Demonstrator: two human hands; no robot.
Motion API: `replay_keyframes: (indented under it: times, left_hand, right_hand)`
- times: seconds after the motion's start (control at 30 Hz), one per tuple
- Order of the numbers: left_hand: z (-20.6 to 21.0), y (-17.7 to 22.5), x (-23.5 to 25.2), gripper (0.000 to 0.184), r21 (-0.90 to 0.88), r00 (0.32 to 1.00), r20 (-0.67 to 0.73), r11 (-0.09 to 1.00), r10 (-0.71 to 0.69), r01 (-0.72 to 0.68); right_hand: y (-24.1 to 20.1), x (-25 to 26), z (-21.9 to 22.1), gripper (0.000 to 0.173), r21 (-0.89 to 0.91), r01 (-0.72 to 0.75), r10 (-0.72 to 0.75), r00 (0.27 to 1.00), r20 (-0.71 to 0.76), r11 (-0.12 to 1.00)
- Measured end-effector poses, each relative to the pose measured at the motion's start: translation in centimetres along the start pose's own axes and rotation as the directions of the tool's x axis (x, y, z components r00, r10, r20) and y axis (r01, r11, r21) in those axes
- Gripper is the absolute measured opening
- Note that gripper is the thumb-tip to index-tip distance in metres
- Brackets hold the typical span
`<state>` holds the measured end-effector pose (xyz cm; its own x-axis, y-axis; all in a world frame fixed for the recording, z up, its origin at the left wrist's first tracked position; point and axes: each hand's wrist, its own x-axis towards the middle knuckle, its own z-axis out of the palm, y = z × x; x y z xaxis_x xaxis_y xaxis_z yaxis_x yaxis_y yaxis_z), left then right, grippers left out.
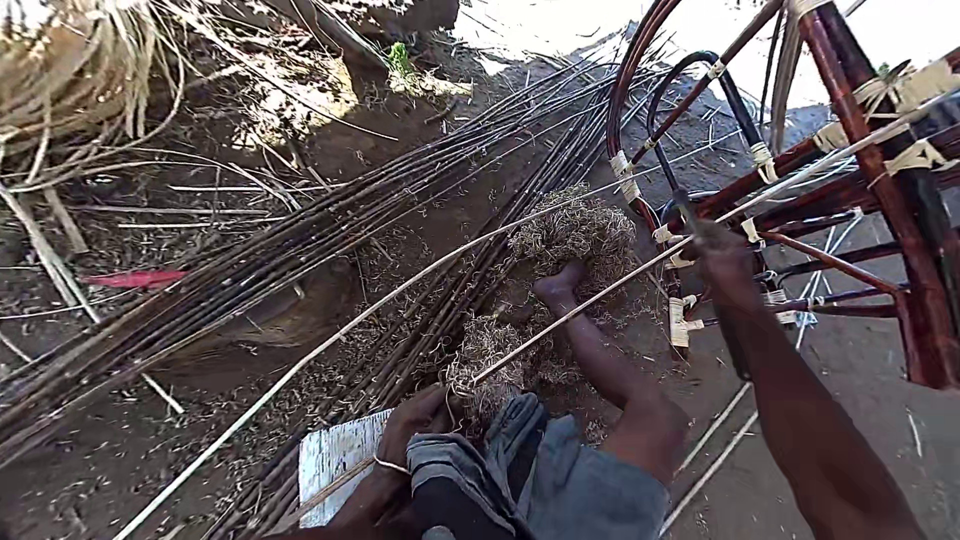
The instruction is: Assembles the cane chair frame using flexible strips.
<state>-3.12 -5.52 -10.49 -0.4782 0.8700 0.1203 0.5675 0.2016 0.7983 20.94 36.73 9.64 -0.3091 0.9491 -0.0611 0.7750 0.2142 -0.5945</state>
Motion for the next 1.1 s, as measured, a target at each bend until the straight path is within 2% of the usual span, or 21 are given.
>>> replay_keyframes:
  times: [0.07,0.1,0.13,0.2,0.27,0.33,0.37,0.43,0.47,0.5,0.57,0.63,0.7,0.73,0.77,0.8,0.83,0.9,0.97,1.03,1.1]
  left_hand:
    - [-0.7,1.4,0.3,0.023,-0.060,0.992,0.095,0.995,-0.079,0.085]
    - [-1.0,2.0,0.3,0.021,-0.063,0.988,0.115,0.992,-0.106,0.113]
    - [-0.9,1.9,0.3,0.022,-0.044,0.990,0.098,0.993,-0.103,0.108]
    - [0.1,0.6,0.9,0.032,0.024,0.998,0.009,0.998,-0.061,0.060]
    - [0.3,0.1,0.6,0.035,0.012,0.998,0.014,0.998,-0.059,0.059]
    - [0.7,-0.8,0.5,0.030,0.010,0.999,0.027,1.000,-0.024,0.024]
    - [0.5,-0.7,0.3,0.027,0.011,0.999,0.033,1.000,-0.012,0.012]
    - [0.2,-0.6,0.2,0.022,0.019,1.000,0.027,1.000,0.011,-0.012]
    - [0.1,0.0,0.3,0.023,0.011,1.000,0.024,1.000,-0.007,0.006]
    - [0.0,0.4,0.5,0.025,0.000,0.999,0.026,1.000,-0.020,0.020]
    - [0.0,0.0,0.6,0.030,-0.018,0.997,0.064,0.999,-0.034,0.036]
    - [0.4,-1.0,0.0,0.030,-0.030,0.999,0.052,0.999,-0.015,0.017]
    - [0.5,-1.6,0.1,0.031,-0.014,0.999,0.021,1.000,0.024,-0.023]
    - [0.5,-1.3,0.3,0.028,-0.018,1.000,0.011,1.000,0.019,-0.019]
    - [0.6,-1.2,0.3,0.028,-0.026,1.000,0.020,1.000,-0.005,0.005]
    - [0.6,-0.9,0.5,0.027,-0.037,0.999,0.022,0.999,-0.027,0.027]
    - [0.5,-0.5,1.0,0.026,-0.043,0.998,0.028,0.998,-0.052,0.053]
    - [-0.4,0.8,1.8,0.023,-0.044,0.983,0.122,0.989,-0.137,0.143]
    - [-1.2,1.8,2.2,0.021,-0.013,0.944,0.236,0.970,-0.232,0.242]
    - [-1.6,2.5,2.1,0.017,0.007,0.931,0.246,0.961,-0.269,0.276]
    - [-1.6,2.7,2.3,0.017,-0.005,0.935,0.241,0.963,-0.261,0.270]
  right_hand:
    - [2.6,8.4,-8.7,0.038,-0.098,-0.083,0.062,0.978,-0.201,0.992]
    - [2.9,10.0,-10.7,0.038,-0.169,-0.126,0.076,0.958,-0.277,0.978]
    - [2.6,9.6,-10.4,0.038,-0.250,-0.170,0.087,0.946,-0.311,0.953]
    - [-0.8,4.0,-3.5,0.039,-0.388,-0.171,0.083,0.969,-0.232,0.906]
    - [-4.1,-8.1,8.0,0.041,-0.426,-0.055,0.074,0.997,0.028,0.903]
    - [-6.4,-19.4,19.4,0.042,-0.346,0.068,-0.016,0.988,0.151,0.936]
    - [-8.2,-23.2,22.6,0.044,-0.304,0.084,0.007,0.959,0.285,0.949]
    - [-10.2,-24.9,23.6,0.045,-0.200,0.087,0.039,0.832,0.553,0.976]
    - [-9.6,-23.3,22.1,0.041,-0.122,0.073,0.019,0.784,0.621,0.990]
    - [-8.1,-20.9,19.8,0.038,-0.047,0.077,-0.033,0.790,0.612,0.996]
    - [-4.3,-13.9,12.4,0.035,-0.023,0.127,-0.110,0.924,0.366,0.992]
    - [-1.0,-3.7,2.8,0.036,-0.099,0.028,-0.022,0.998,0.060,0.995]
    - [2.0,5.4,-5.9,0.038,-0.127,-0.084,0.064,0.986,-0.153,0.988]
    - [2.9,8.2,-8.4,0.038,-0.152,-0.103,0.067,0.972,-0.226,0.983]
    - [3.0,9.0,-8.9,0.037,-0.200,-0.117,0.059,0.961,-0.272,0.973]
    - [2.2,7.5,-7.0,0.037,-0.265,-0.117,0.041,0.961,-0.275,0.957]
    - [0.6,4.1,-3.0,0.036,-0.321,-0.076,-0.001,0.973,-0.233,0.944]
    - [-2.7,-7.3,9.1,0.035,-0.411,0.026,-0.073,0.992,-0.099,0.911]
    - [-6.5,-19.9,19.5,0.036,-0.344,0.133,-0.102,0.989,0.105,0.929]
    - [-9.8,-25.9,24.2,0.043,-0.237,0.153,-0.051,0.920,0.388,0.959]
    - [-9.4,-24.2,22.9,0.041,-0.129,0.140,-0.043,0.821,0.569,0.982]
